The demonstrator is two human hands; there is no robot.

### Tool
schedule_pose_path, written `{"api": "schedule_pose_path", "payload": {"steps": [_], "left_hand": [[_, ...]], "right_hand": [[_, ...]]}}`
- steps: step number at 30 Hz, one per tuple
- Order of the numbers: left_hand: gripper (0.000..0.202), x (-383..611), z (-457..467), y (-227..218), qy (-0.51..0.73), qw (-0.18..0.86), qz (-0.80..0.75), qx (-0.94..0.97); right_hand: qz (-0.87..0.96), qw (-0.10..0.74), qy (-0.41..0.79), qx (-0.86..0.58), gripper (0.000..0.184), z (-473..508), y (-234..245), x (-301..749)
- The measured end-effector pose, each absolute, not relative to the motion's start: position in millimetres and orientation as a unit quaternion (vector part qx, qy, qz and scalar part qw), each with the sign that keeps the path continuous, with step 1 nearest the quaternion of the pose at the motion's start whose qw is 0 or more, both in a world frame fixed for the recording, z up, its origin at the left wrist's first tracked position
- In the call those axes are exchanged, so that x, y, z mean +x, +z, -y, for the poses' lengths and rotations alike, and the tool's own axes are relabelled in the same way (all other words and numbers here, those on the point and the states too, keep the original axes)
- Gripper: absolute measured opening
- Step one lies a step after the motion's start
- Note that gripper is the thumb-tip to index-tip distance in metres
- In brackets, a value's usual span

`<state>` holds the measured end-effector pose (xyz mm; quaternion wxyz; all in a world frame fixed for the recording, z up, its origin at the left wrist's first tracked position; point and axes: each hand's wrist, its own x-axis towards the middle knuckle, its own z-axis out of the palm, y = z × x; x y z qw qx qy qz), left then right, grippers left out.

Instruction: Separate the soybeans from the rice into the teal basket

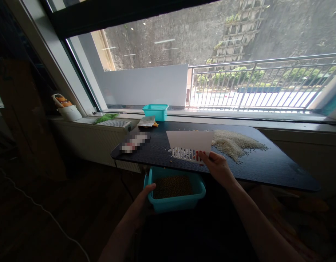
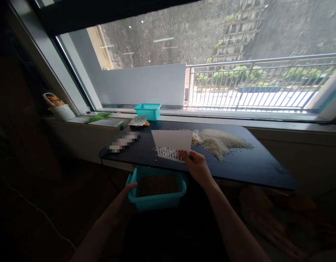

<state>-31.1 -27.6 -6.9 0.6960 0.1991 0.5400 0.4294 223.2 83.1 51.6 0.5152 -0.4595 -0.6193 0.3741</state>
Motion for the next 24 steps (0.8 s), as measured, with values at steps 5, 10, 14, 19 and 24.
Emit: {"api": "schedule_pose_path", "payload": {"steps": [5, 10, 14, 19, 24], "left_hand": [[0.075, -33.4, 26.7, -8.7, 0.427, 0.702, -0.535, 0.195], [0.073, -34.5, 26.3, -8.0, 0.436, 0.702, -0.528, 0.194], [0.075, -34.4, 25.9, -5.8, 0.435, 0.704, -0.531, 0.182], [0.076, -34.5, 25.8, -5.2, 0.427, 0.703, -0.537, 0.187], [0.079, -35.3, 28.7, -5.0, 0.436, 0.701, -0.527, 0.203]], "right_hand": [[0.573, 0.562, 0.354, -0.481, 0.055, -96.7, 51.2, 221.0], [0.581, 0.56, 0.338, -0.485, 0.055, -110.5, 49.8, 218.4], [0.598, 0.541, 0.341, -0.482, 0.053, -109.4, 50.0, 218.6], [0.59, 0.545, 0.361, -0.475, 0.05, -102.2, 53.7, 220.4], [0.608, 0.539, 0.351, -0.466, 0.05, -106.2, 52.1, 214.5]]}}
